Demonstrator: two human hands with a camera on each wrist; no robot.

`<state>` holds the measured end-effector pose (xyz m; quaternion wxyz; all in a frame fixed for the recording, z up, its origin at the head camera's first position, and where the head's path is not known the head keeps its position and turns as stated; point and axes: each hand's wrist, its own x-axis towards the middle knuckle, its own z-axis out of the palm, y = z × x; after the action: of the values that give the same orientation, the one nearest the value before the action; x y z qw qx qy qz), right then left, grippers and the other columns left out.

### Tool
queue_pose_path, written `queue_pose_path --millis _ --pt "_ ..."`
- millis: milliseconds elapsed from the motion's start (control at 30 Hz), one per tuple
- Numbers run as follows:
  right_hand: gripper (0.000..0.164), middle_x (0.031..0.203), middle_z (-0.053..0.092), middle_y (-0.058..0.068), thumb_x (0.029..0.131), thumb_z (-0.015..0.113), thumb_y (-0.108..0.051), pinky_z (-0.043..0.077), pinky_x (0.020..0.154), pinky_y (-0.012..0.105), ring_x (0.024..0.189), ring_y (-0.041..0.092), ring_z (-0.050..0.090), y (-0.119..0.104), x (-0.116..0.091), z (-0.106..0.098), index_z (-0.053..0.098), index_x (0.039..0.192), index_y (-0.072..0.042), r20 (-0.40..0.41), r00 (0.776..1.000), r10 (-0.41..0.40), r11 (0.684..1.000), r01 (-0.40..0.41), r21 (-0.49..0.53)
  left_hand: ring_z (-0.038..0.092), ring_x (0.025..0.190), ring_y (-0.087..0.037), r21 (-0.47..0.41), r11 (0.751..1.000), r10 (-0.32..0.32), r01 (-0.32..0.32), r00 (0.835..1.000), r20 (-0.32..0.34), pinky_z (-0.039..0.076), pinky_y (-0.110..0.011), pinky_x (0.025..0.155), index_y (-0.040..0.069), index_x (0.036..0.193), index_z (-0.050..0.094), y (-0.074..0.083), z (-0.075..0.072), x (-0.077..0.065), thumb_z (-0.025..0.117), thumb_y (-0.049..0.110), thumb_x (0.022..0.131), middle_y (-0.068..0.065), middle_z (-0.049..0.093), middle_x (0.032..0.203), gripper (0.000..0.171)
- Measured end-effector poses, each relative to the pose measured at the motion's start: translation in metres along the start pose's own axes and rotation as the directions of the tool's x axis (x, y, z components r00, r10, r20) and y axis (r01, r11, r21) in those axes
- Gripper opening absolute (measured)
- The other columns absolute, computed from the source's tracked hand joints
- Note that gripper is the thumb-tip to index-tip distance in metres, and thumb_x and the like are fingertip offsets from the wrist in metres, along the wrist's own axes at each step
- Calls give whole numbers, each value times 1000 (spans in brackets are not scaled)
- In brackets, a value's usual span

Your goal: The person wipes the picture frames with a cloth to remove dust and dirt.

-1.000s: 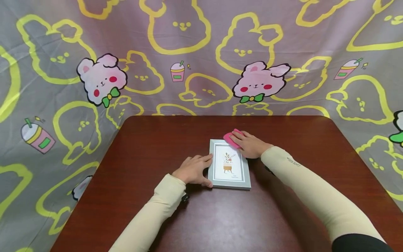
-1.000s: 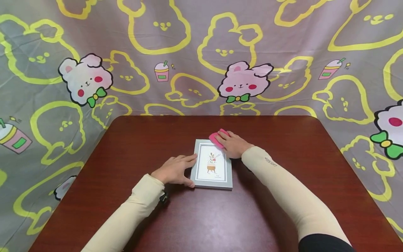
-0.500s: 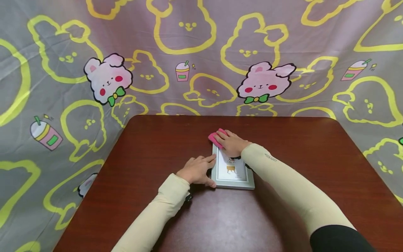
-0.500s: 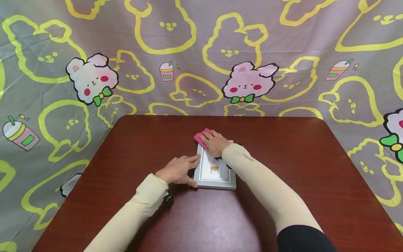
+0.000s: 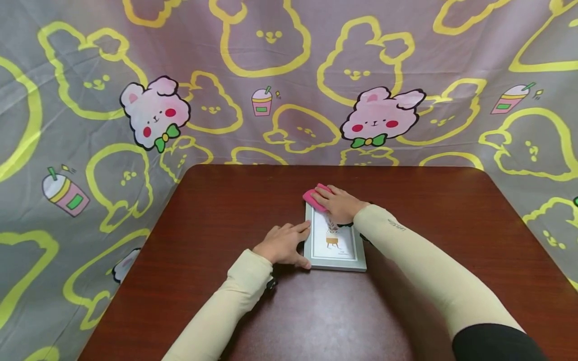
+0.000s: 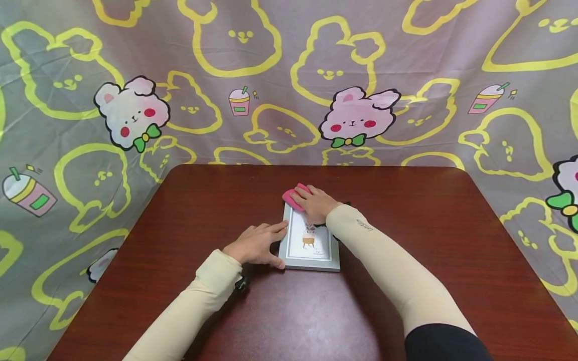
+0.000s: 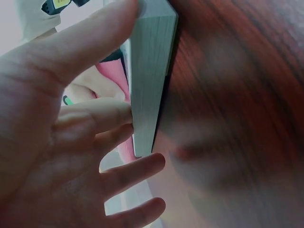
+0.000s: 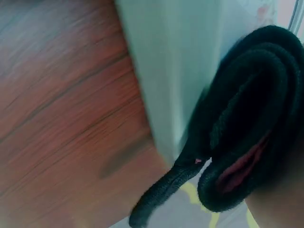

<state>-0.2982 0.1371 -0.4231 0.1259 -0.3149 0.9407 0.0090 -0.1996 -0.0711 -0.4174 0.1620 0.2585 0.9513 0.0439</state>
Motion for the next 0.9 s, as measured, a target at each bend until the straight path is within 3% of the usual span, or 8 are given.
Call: queue_pose_path --millis 467,900 --pt "72 167 14 17 98 54 -21 24 117 63 149 51 16 38 -32 4 18 160 -11 -7 999 42 998 -41 48 41 142 -23 -12 1000 -25 25 1000 8 39 -43 105 22 155 35 -1 1 -1 77 58 77 10 21 167 96" --pt "70 166 14 20 100 52 -22 20 120 62 150 51 14 26 -25 4 17 159 -7 7 999 48 996 -48 70 42 142 -24 2 1000 -18 18 999 37 41 -45 106 22 156 32 -2 -1 1 76 59 78 11 19 167 97"
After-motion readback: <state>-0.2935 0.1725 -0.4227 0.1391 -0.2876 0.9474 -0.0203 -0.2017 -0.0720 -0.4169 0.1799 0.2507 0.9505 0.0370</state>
